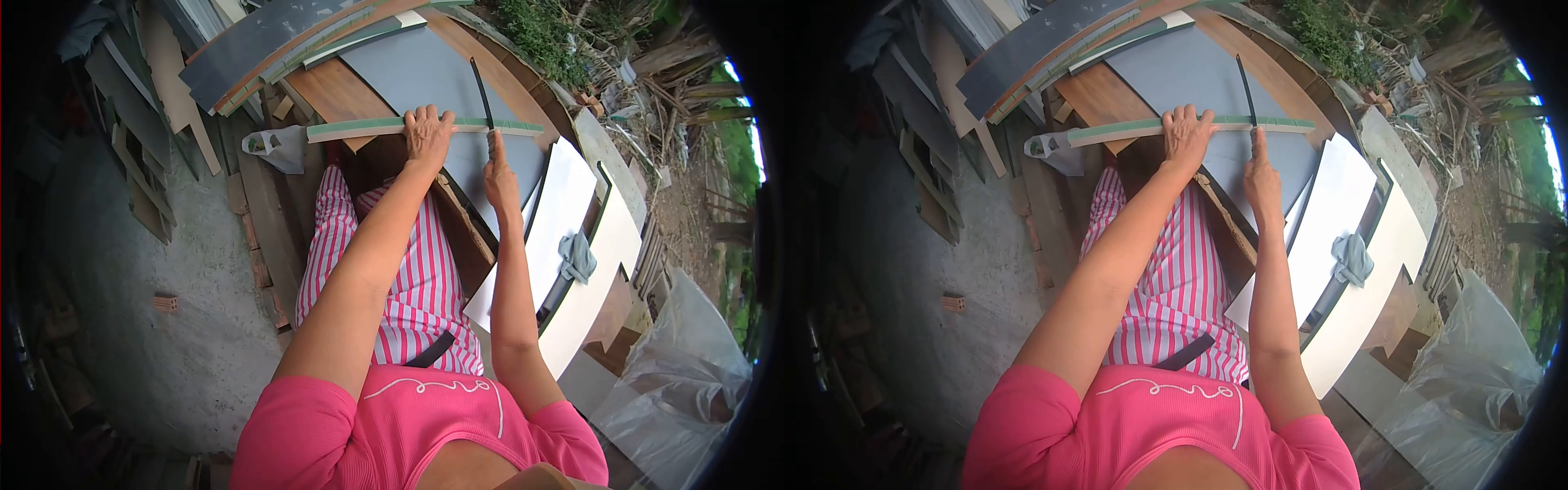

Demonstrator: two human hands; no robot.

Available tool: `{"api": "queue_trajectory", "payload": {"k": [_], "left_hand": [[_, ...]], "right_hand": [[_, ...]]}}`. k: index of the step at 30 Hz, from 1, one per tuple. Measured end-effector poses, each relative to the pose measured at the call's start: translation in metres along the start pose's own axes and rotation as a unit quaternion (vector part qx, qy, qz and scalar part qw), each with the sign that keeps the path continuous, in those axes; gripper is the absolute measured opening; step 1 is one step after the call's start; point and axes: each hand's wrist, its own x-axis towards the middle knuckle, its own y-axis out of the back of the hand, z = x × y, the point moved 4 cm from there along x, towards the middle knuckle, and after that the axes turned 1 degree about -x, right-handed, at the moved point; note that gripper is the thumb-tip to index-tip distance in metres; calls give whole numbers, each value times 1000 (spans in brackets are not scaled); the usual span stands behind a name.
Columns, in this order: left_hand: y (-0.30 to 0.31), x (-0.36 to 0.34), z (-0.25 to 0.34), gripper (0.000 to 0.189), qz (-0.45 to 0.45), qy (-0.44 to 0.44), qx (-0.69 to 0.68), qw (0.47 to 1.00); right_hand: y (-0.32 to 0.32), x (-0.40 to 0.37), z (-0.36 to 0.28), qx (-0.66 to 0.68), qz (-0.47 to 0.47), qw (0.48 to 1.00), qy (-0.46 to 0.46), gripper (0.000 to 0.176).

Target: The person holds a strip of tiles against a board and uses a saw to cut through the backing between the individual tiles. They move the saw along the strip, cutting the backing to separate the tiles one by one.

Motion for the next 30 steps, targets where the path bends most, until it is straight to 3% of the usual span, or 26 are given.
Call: {"api": "queue_trajectory", "payload": {"k": [3,5,7,8,10,12,14,15,20,23,25,27,30], "left_hand": [[2,-1,-1,23,-3,-14,-2,1000],[1,-1,0,22,-8,-22,-8,1000],[-1,1,-1,22,-6,-25,-11,1000],[-1,0,-3,22,-10,-25,-12,1000],[0,-1,-1,22,0,-31,-17,999],[-2,0,0,22,-16,-27,-20,999],[-1,1,-1,23,-27,-18,-15,999],[0,0,-1,23,-20,-24,-12,999],[5,-2,-2,23,-7,13,-10,1000],[5,-3,-4,23,-18,6,-10,1000],[5,-2,-5,22,-25,-4,-7,1000],[3,-2,-4,22,-20,-9,-10,1000],[4,-4,-3,22,-19,-13,-10,1000]], "right_hand": [[9,-38,-8,-8,-5,1000,-14,60],[23,-81,-17,-2,-85,991,-101,65],[41,-116,-27,-35,-197,946,-254,65],[40,-134,-21,-35,-200,945,-258,65],[42,-153,-20,-47,-52,996,-59,64],[43,-146,-17,-49,-62,994,-80,64],[40,-113,-24,-35,-137,977,-157,64],[33,-95,-19,-50,-73,993,-82,64],[-1,-4,-3,-29,-22,999,-11,61],[5,-21,-10,-20,-24,999,-21,62],[15,-60,-19,-53,-72,991,-101,64],[23,-104,-17,-23,-60,996,-66,65],[35,-151,-23,-51,-85,990,-104,66]]}}
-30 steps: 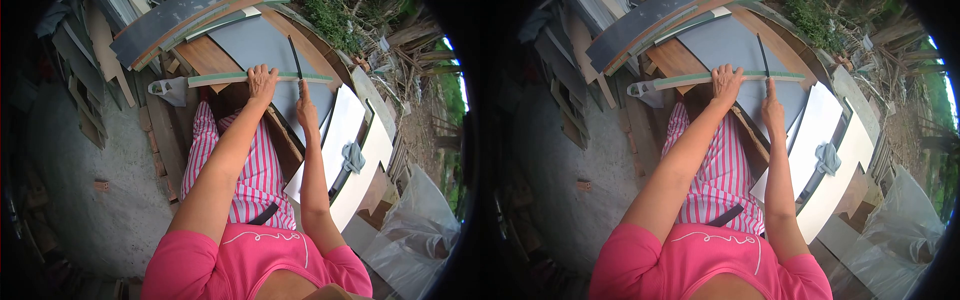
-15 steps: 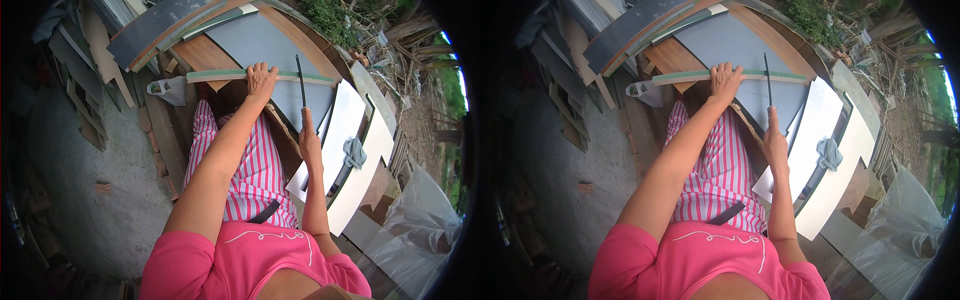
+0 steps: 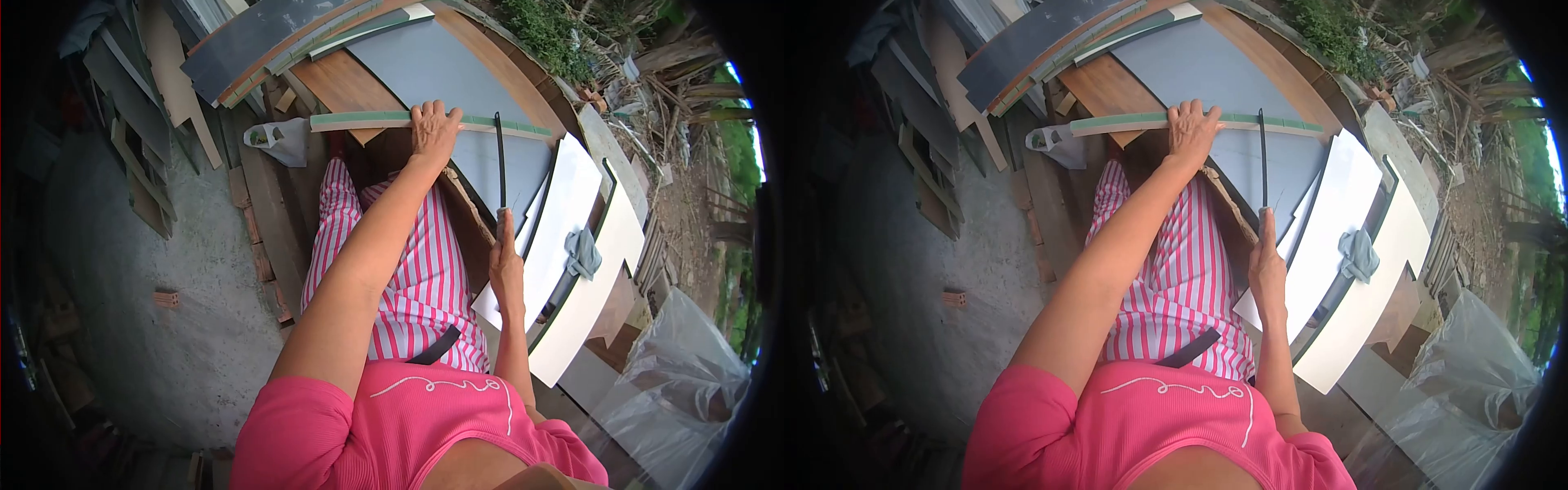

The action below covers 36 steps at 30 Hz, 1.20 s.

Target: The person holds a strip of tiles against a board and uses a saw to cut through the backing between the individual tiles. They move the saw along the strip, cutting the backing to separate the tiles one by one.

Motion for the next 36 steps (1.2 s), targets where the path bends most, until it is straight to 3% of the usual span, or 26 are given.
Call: {"api": "queue_trajectory", "payload": {"k": [3,6,8,10,11,13,16,22,24,25,27,30,32,36], "left_hand": [[-1,0,1,21,-7,-1,-5,1000],[-4,7,-2,21,-9,30,-9,999],[-6,6,-3,21,-14,33,-8,999],[-5,4,-3,21,-21,36,-4,999],[-2,0,-1,21,-17,18,-2,1000],[1,0,-1,21,-13,-1,1,1000],[-2,3,-2,22,-12,32,-9,999],[-10,10,-3,22,-7,12,-3,1000],[-10,9,-1,22,15,6,-7,1000],[-12,9,1,22,13,3,-9,1000],[-12,10,0,22,6,12,-17,1000],[-9,8,3,22,3,10,-1,1000],[-8,8,7,22,-19,13,5,1000],[-6,5,7,21,-32,8,9,999]], "right_hand": [[3,0,-1,19,-61,996,-62,69],[4,37,-9,22,-24,999,-12,68],[4,71,-10,26,-53,997,-56,67],[-6,108,-2,27,83,986,144,63],[-8,123,-8,30,82,986,144,63],[-13,145,-13,-11,37,997,67,61],[-11,137,-16,12,59,994,88,63],[3,23,4,11,-23,999,-35,66],[16,-9,9,62,-81,986,-136,68],[17,-19,16,62,-79,985,-139,68],[29,-26,19,32,47,994,-95,66],[38,-14,3,91,0,980,-176,66],[27,3,-5,58,-40,987,-146,64],[-1,29,-25,53,16,998,42,63]]}}
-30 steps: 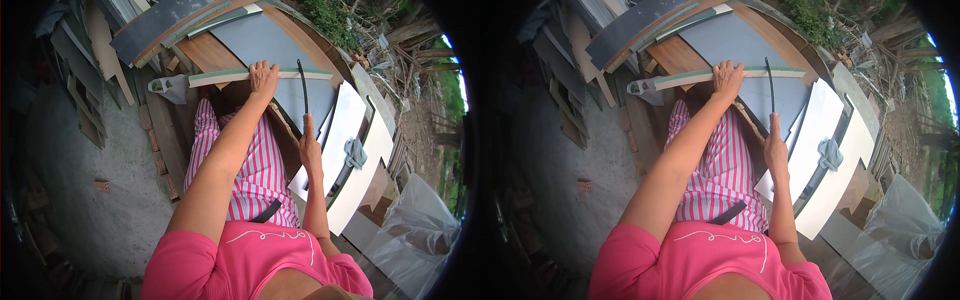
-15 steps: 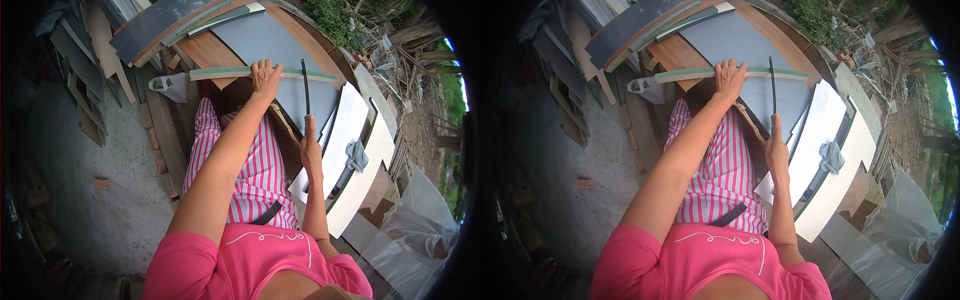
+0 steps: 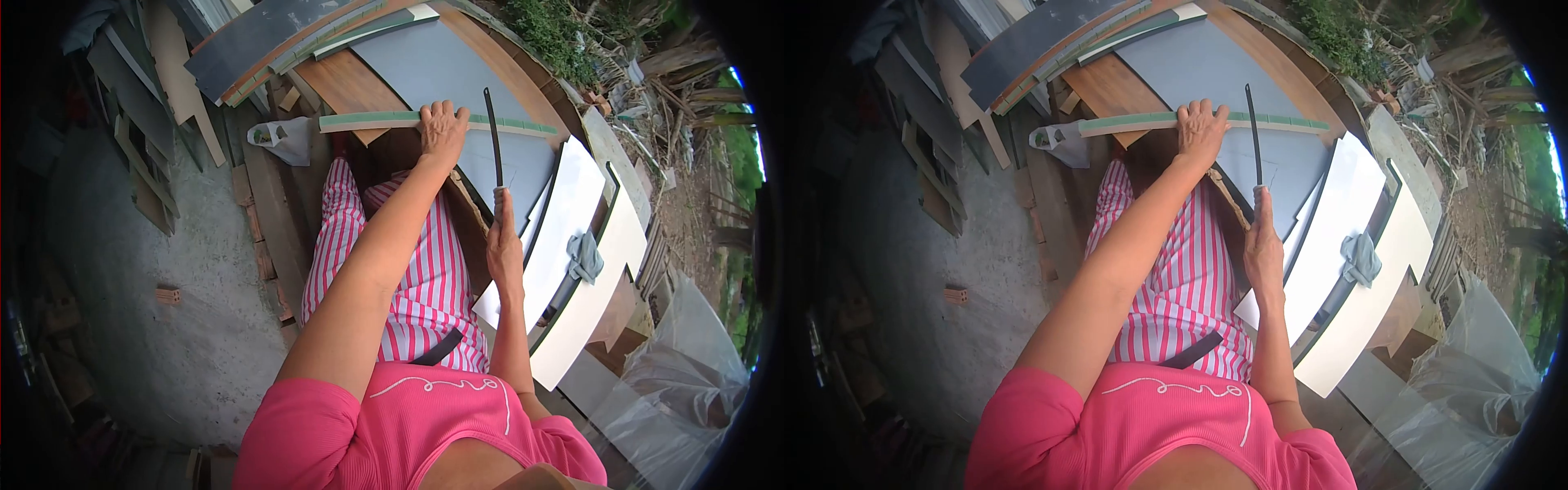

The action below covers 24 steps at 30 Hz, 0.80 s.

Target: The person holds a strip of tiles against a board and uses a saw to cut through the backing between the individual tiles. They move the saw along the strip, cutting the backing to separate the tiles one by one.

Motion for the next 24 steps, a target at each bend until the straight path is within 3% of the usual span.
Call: {"api": "queue_trajectory", "payload": {"k": [4,6,7,15,24], "left_hand": [[-2,0,0,21,4,4,16,1000],[-3,1,0,21,-4,5,15,1000],[-3,1,0,21,-11,9,14,1000],[-2,0,0,21,4,1,12,1000],[-3,0,1,21,-1,1,19,1000]], "right_hand": [[-10,5,-9,6,24,999,45,66],[-14,2,-4,10,-55,996,-65,67],[-14,0,-1,10,-54,996,-69,67],[-15,1,-2,-5,-5,1000,-17,67],[-25,118,-17,-35,20,998,42,60]]}}
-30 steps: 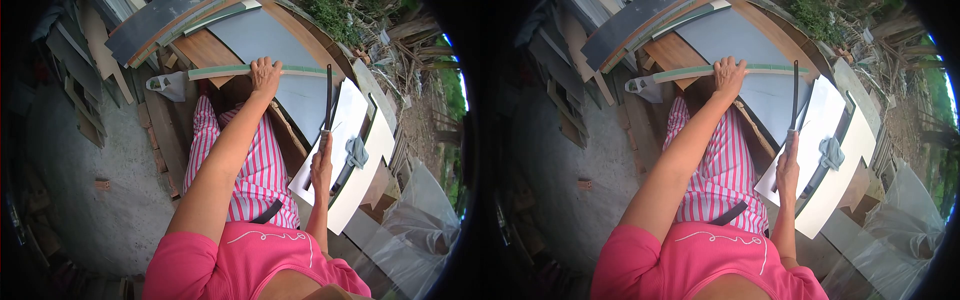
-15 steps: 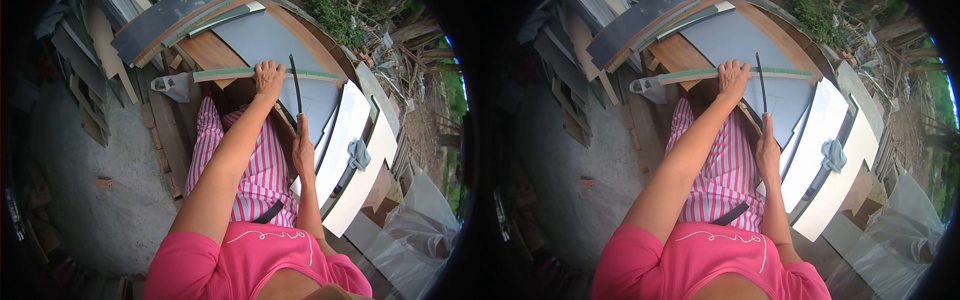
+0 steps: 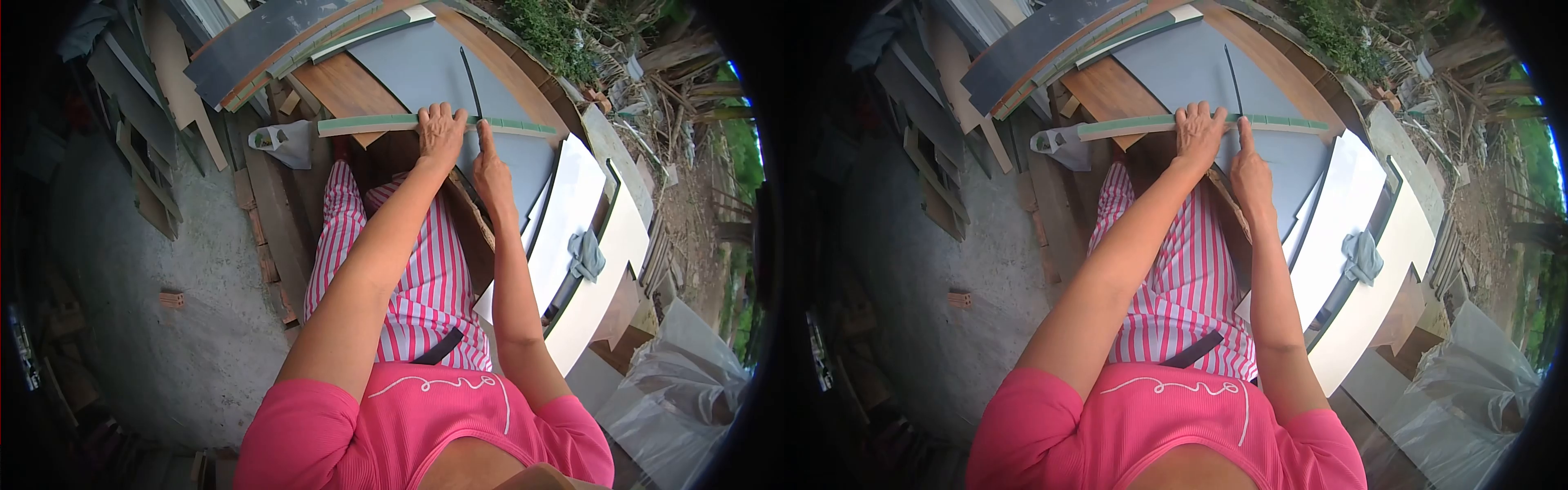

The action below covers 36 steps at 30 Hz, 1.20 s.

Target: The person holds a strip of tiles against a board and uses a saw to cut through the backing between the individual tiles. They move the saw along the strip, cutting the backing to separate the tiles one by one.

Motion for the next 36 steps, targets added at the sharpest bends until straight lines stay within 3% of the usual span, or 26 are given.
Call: {"api": "queue_trajectory", "payload": {"k": [3,6,8,11,14,15,19,22,28,32,34,36], "left_hand": [[1,0,-1,21,4,4,1,1000],[1,0,1,20,2,9,-14,1000],[1,0,0,19,-5,13,-21,1000],[3,-3,3,18,-15,3,-13,1000],[4,1,5,19,-1,6,-22,1000],[3,1,5,20,-4,7,-22,1000],[4,-2,1,19,5,7,-17,1000],[1,0,-2,20,6,3,0,1000],[0,-1,-2,18,-19,26,-15,999],[1,2,-1,17,10,15,-18,1000],[-1,1,0,17,9,11,-18,1000],[0,1,0,17,8,11,-29,999]], "right_hand": [[-3,4,3,13,10,1000,15,61],[4,-46,4,6,-2,1000,-5,64],[11,-95,2,5,-85,993,-76,63],[15,-147,11,0,-115,986,-117,66],[26,-136,2,0,-126,982,-138,67],[21,-123,5,-7,-98,990,-100,67],[4,-32,-2,8,-59,997,-54,66],[4,19,-6,-19,-81,995,-48,65],[3,-51,9,-15,-8,1000,-9,68],[9,-133,17,-40,-29,998,-33,71],[15,-138,11,-51,-20,998,-23,71],[17,-129,9,-5,-96,991,-96,68]]}}
